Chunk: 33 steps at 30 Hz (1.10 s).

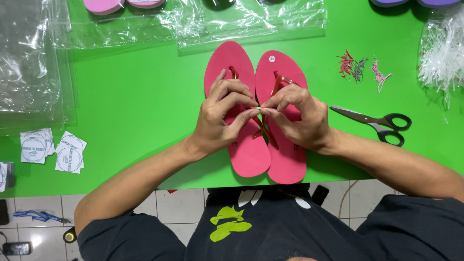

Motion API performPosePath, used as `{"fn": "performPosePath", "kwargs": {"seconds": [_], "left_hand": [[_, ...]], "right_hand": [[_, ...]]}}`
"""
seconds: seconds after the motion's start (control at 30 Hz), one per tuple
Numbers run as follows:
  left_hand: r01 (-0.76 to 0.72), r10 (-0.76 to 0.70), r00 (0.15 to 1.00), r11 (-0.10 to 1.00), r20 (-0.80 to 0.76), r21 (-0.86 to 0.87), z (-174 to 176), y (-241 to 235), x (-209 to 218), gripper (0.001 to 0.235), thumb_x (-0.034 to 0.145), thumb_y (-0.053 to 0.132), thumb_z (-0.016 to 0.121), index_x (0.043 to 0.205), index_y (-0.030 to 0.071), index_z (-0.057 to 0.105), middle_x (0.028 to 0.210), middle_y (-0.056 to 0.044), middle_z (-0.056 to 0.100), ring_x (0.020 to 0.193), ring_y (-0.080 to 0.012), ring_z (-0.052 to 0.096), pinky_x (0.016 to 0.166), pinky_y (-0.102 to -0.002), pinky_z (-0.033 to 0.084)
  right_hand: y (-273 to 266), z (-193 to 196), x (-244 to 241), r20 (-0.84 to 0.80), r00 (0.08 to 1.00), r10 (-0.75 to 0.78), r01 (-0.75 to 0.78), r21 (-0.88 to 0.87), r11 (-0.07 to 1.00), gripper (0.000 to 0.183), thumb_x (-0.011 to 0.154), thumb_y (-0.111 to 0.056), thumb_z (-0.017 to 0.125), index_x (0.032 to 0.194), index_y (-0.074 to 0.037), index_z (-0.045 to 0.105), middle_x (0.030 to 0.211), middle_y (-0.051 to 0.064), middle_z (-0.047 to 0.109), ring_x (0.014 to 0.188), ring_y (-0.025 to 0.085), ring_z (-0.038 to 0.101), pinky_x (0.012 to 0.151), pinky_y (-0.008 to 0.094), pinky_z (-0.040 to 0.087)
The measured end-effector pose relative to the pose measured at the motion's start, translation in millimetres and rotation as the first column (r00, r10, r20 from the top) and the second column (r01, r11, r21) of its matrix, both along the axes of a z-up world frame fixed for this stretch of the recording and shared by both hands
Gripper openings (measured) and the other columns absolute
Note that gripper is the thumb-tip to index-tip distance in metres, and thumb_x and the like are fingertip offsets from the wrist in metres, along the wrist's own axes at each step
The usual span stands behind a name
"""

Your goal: Trimming excess material from flip-flops with scissors and packaging them into plastic bags with labels.

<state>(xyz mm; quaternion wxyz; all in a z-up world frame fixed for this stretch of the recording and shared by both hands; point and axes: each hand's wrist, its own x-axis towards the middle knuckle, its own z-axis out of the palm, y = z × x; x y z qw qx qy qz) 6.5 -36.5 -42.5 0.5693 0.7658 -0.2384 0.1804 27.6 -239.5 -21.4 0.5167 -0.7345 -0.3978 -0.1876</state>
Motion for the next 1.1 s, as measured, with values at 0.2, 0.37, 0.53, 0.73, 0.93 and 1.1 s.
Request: {"fn": "performPosePath", "kwargs": {"seconds": [0.2,0.37,0.53,0.73,0.93,1.1], "left_hand": [[0.068,-0.060,0.987,0.997,-0.151,0.045,5,5,-3,0.006,0.097,0.022,0.074,0.099,0.017,0.073,0.112,-0.001,0.064,0.115,-0.0248,0.060,0.122,-0.062,0.014],[0.110,-0.101,0.977,0.993,-0.188,0.042,8,6,-3,0.006,0.096,0.025,0.074,0.097,0.018,0.073,0.116,-0.001,0.063,0.119,-0.0258,0.057,0.121,-0.063,0.010],[0.108,-0.096,0.983,0.992,-0.157,0.069,5,5,-4,0.005,0.094,0.024,0.074,0.093,0.019,0.072,0.114,-0.001,0.062,0.119,-0.0266,0.057,0.121,-0.063,0.006],[0.105,-0.094,0.989,0.990,-0.115,0.094,5,2,-2,0.006,0.093,0.020,0.074,0.090,0.017,0.071,0.109,-0.003,0.061,0.116,-0.0276,0.058,0.119,-0.068,0.002],[0.105,-0.097,0.992,0.989,-0.080,0.102,4,4,-1,0.006,0.091,0.017,0.076,0.088,0.016,0.071,0.107,-0.003,0.061,0.116,-0.0283,0.059,0.119,-0.069,0.001],[0.066,-0.074,0.996,0.986,0.044,0.152,19,10,1,0.005,0.089,0.015,0.075,0.093,0.014,0.072,0.112,-0.006,0.063,0.117,-0.0311,0.060,0.120,-0.070,0.004]], "right_hand": [[0,-7,0,-0.023,0.999,0.034,-0.033,0.052,0.998,0.025,0.096,0.004,0.073,0.089,-0.003,0.051,0.089,0.011,0.074,0.074,0.029,0.070,0.062,0.034,0.058],[0,-7,0,0.000,0.999,0.049,-0.049,0.047,0.998,0.027,0.095,0.005,0.073,0.087,-0.004,0.049,0.088,0.011,0.075,0.072,0.029,0.069,0.062,0.034,0.058],[2,-6,-2,-0.014,0.999,0.043,-0.042,0.038,0.998,0.030,0.096,0.004,0.073,0.085,-0.006,0.046,0.086,0.009,0.074,0.071,0.027,0.069,0.059,0.032,0.058],[0,-8,-1,0.025,1.000,0.018,-0.018,-0.008,1.000,0.032,0.098,0.000,0.071,0.082,-0.008,0.044,0.084,0.007,0.073,0.068,0.026,0.069,0.057,0.032,0.056],[0,-3,-2,0.057,0.998,0.025,-0.023,-0.026,0.999,0.033,0.098,-0.001,0.072,0.082,-0.007,0.044,0.084,0.009,0.074,0.067,0.027,0.067,0.058,0.032,0.057],[-9,9,1,0.027,1.000,0.010,-0.007,-0.106,0.994,0.026,0.099,-0.021,0.073,0.095,-0.002,0.057,0.095,0.011,0.075,0.081,0.030,0.073,0.069,0.037,0.060]]}}
